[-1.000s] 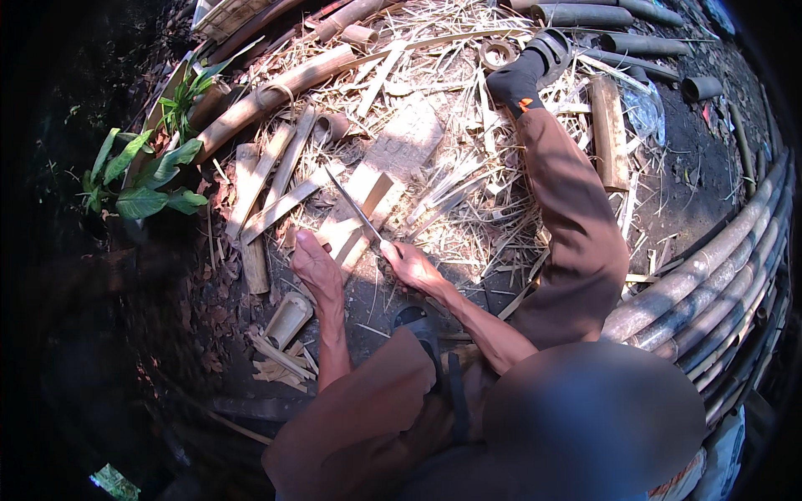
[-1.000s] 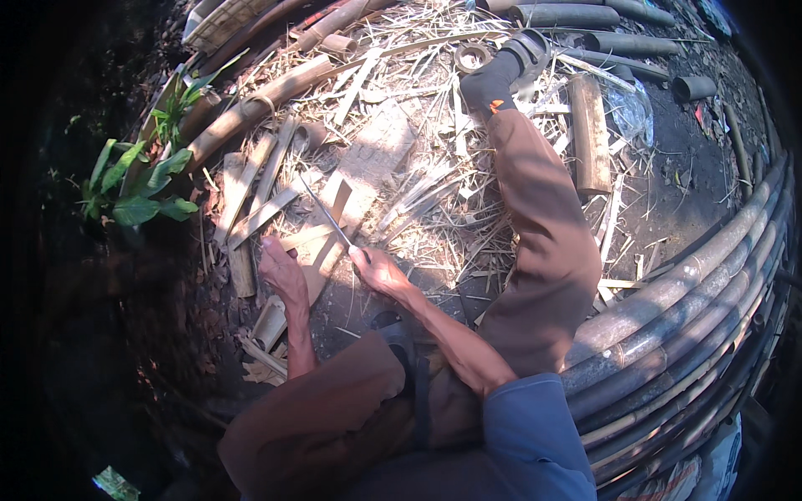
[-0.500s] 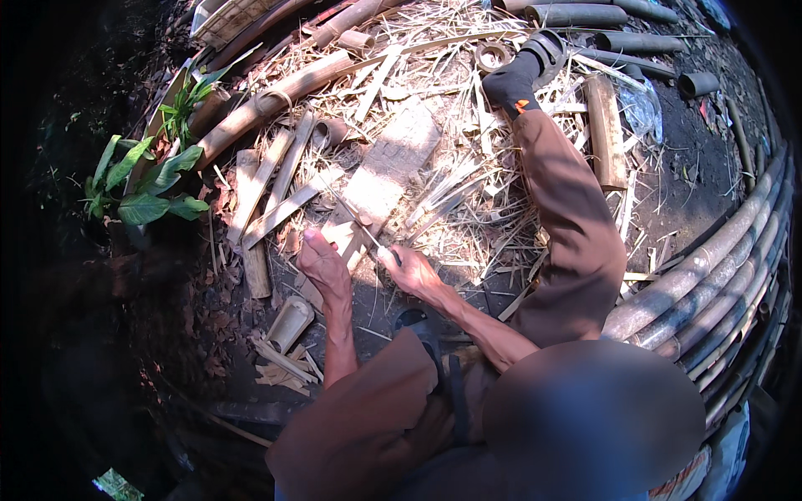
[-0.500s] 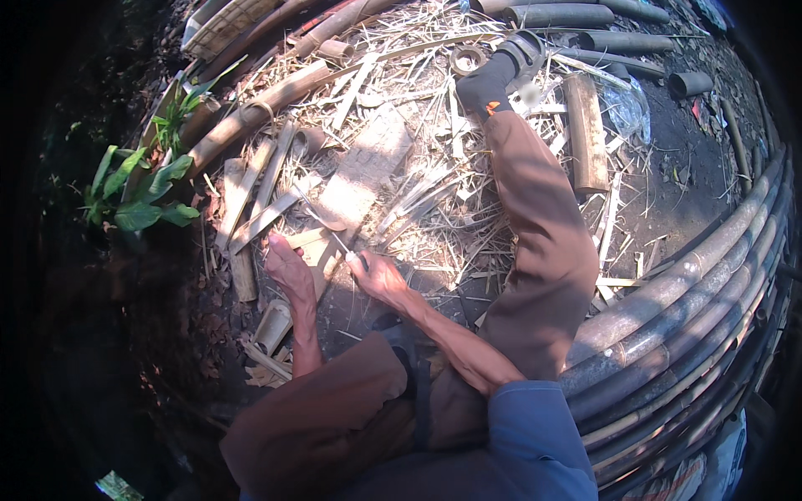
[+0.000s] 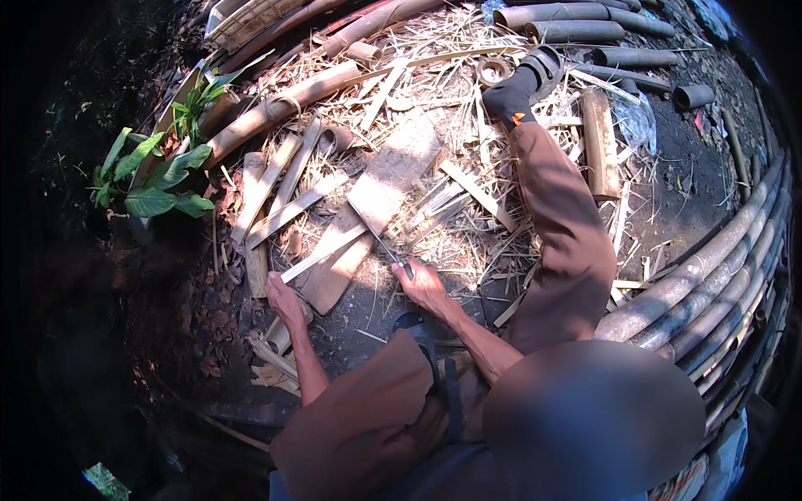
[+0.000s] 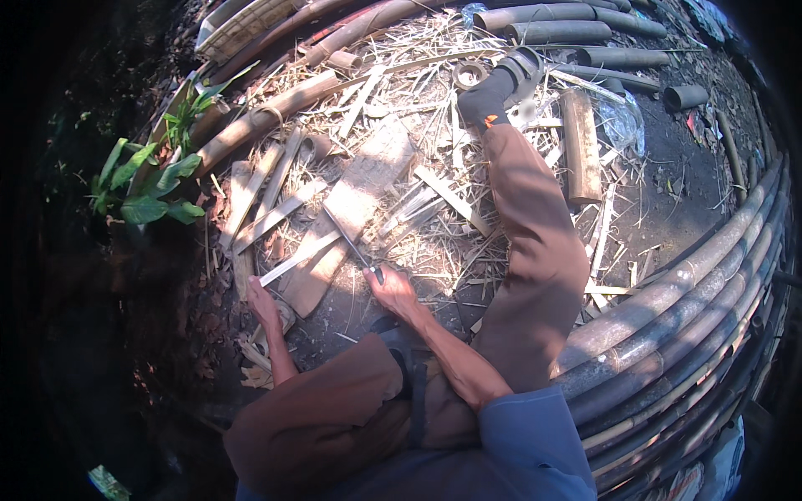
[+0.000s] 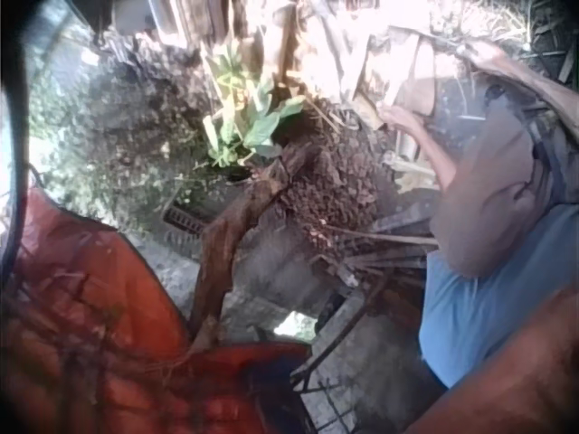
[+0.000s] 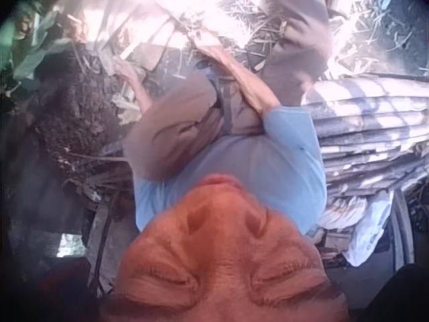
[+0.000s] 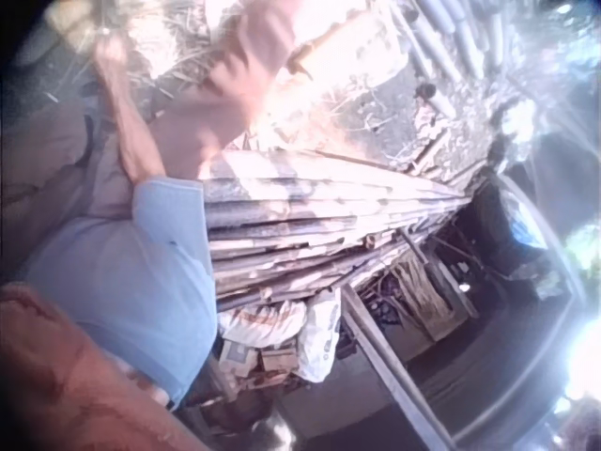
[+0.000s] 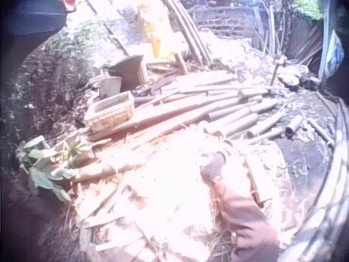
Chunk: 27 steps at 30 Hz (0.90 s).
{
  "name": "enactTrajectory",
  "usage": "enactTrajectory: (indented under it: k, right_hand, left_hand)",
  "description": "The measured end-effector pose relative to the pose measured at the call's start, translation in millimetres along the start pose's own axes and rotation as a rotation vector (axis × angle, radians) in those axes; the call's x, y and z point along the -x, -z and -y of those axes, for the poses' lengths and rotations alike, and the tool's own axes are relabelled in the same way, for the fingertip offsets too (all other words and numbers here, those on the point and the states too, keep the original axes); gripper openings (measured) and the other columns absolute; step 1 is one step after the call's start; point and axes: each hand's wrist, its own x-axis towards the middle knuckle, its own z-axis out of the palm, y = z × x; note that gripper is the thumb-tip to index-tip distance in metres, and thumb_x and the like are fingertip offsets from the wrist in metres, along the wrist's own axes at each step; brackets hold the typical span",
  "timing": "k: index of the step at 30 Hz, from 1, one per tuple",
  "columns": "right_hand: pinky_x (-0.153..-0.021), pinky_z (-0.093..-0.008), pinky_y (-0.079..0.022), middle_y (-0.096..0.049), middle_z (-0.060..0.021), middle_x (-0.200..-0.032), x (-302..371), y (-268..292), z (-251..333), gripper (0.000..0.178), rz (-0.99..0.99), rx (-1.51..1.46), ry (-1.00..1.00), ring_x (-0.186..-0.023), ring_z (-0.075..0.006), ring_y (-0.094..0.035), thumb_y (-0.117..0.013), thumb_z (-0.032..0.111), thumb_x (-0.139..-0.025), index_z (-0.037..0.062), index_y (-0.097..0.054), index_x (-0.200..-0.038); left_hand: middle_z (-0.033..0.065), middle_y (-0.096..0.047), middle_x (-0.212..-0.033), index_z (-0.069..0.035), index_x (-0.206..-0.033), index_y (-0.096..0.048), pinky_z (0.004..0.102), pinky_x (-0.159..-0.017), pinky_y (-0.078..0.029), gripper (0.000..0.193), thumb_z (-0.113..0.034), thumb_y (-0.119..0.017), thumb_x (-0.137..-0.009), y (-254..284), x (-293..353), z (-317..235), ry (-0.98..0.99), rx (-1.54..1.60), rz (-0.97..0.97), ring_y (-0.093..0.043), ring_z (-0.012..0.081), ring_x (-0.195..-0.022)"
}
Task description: The person sits on the ground and uses a machete to split bamboo pieces into thin strips. The person repeatedly positions bamboo segments, strikes them with the machete, and separates the resulting strips.
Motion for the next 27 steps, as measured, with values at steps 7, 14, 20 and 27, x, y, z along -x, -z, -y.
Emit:
enactTrajectory:
  k: [7, 14, 20, 27]
  right_hand:
    - [-0.054, -0.0468, -0.049, -0.063, -0.0175, -0.067, 21.1, 36.2, 0.0, 0.036, -0.358, 0.124, 0.209, -0.058, -0.0388, -0.064, -0.067, 0.039, -0.086, 0.0042, -0.057, -0.089]
    - [-0.081, -0.0484, -0.044, -0.054, -0.0113, -0.107, -33.6, 138.6, -35.5, 0.029, -0.950, 0.651, 0.118, -0.098, -0.0310, -0.056, -0.072, 0.021, -0.076, 0.0109, -0.058, -0.100]
    - [-0.071, -0.0477, -0.048, -0.061, -0.0121, -0.080, -32.5, 134.5, -59.6, 0.024, -0.888, 0.611, 0.062, -0.080, -0.0356, -0.063, -0.070, 0.020, -0.078, 0.0099, -0.053, -0.091]
    - [-0.066, -0.0451, -0.048, -0.066, -0.0137, -0.078, 35.5, 122.8, 30.9, 0.033, -0.404, 0.181, 0.146, -0.077, -0.0363, -0.066, -0.072, 0.028, -0.082, 0.0097, -0.056, -0.104]
  left_hand:
    - [0.0187, -0.058, -0.094, 0.005, -0.103, -0.058, 0.0405, -0.079, -0.045, 0.032, -0.024, -0.047, -0.099, -54.4, 59.9, -106.5, -0.208, 0.154, 0.130, -0.056, 0.0304, -0.083]
    - [0.0089, -0.062, -0.079, 0.000, -0.103, -0.064, 0.0298, -0.064, -0.045, 0.021, -0.016, -0.055, -0.096, -102.8, 125.8, -178.1, -0.483, 0.354, 0.721, -0.056, 0.0142, -0.071]
    - [0.0047, -0.063, -0.082, 0.001, -0.102, -0.064, 0.0280, -0.069, -0.046, 0.019, -0.015, -0.054, -0.096, -120.6, 145.3, -184.2, -0.258, 0.410, 1.013, -0.057, 0.0120, -0.076]
    - [0.0063, -0.063, -0.109, -0.008, -0.125, -0.049, 0.0357, -0.083, -0.049, 0.044, -0.033, -0.064, -0.093, -108.7, 81.9, -206.2, 0.236, 1.010, 1.108, -0.061, 0.0153, -0.096]
